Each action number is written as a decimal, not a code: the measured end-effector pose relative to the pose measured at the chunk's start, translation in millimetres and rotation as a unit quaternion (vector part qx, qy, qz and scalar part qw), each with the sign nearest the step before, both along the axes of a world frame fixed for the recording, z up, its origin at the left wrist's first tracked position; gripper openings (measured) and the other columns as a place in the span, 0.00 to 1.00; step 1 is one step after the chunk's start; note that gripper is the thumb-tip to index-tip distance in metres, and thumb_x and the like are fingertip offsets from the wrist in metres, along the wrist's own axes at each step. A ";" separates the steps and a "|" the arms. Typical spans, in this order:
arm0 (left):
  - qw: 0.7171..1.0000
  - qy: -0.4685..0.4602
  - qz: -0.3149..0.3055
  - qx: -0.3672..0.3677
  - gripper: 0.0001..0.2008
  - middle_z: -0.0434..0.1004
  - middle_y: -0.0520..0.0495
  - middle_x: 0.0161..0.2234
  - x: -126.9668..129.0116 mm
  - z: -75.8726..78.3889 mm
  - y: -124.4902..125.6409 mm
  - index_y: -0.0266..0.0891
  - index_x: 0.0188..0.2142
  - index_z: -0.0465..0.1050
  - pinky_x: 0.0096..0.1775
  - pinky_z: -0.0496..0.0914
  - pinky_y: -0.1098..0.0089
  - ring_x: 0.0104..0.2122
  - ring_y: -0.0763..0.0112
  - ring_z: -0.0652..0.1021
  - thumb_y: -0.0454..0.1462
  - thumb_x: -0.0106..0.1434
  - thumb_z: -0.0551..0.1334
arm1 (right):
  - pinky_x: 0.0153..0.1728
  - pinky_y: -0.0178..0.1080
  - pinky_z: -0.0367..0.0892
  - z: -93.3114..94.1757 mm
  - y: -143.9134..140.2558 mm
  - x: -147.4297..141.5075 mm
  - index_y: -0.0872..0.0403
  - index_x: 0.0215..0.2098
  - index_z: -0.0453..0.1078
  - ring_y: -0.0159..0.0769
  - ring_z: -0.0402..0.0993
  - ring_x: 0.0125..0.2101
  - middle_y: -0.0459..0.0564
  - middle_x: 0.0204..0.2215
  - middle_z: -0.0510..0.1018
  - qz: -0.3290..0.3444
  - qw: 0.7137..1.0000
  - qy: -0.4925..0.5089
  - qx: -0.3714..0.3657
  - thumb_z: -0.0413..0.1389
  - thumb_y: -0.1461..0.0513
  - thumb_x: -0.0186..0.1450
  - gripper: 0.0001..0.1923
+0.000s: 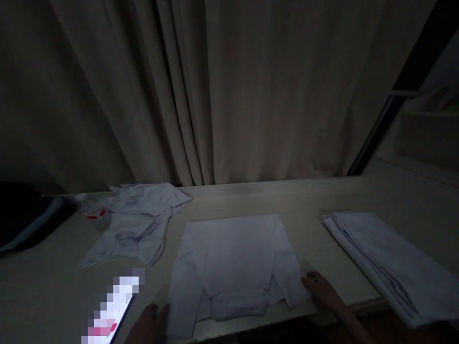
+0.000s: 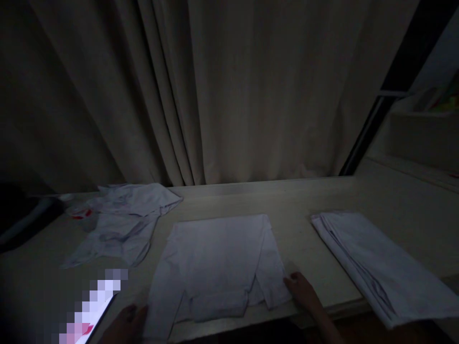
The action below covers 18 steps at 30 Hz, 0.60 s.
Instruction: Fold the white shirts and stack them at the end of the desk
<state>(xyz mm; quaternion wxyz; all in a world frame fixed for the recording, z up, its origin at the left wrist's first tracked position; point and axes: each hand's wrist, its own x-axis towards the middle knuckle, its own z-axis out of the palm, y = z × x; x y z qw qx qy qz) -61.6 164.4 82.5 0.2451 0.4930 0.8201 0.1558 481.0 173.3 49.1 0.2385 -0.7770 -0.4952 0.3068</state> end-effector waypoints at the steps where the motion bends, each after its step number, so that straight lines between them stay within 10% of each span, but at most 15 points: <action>1: 1.000 -0.030 0.000 -0.004 0.20 0.80 0.35 0.35 0.6 1.3 -0.2 0.38 0.29 0.72 0.42 0.71 0.54 0.38 0.48 0.79 0.51 0.47 0.54 | 0.39 0.40 0.66 0.3 1.6 -1.1 0.54 0.34 0.69 0.45 0.75 0.38 0.56 0.35 0.79 0.010 1.000 0.006 0.007 0.52 0.48 0.53 0.20; 11: 0.979 -0.188 0.074 0.040 0.23 0.80 0.36 0.35 -1.5 11.4 -20.5 0.38 0.28 0.71 0.40 0.72 0.58 0.40 0.50 0.78 0.53 0.41 0.55 | 0.30 0.37 0.65 1.8 -1.4 2.3 0.54 0.24 0.68 0.42 0.74 0.31 0.50 0.25 0.77 0.009 0.998 0.065 0.019 0.54 0.56 0.49 0.10; 18: 0.961 -0.271 0.061 -0.014 0.20 0.79 0.42 0.28 15.6 24.4 -34.5 0.41 0.24 0.71 0.29 0.73 0.63 0.33 0.56 0.78 0.54 0.43 0.57 | 0.26 0.36 0.67 -0.7 -16.0 4.3 0.56 0.35 0.70 0.37 0.74 0.26 0.51 0.28 0.78 -0.026 0.956 0.289 -0.050 0.58 0.50 0.50 0.21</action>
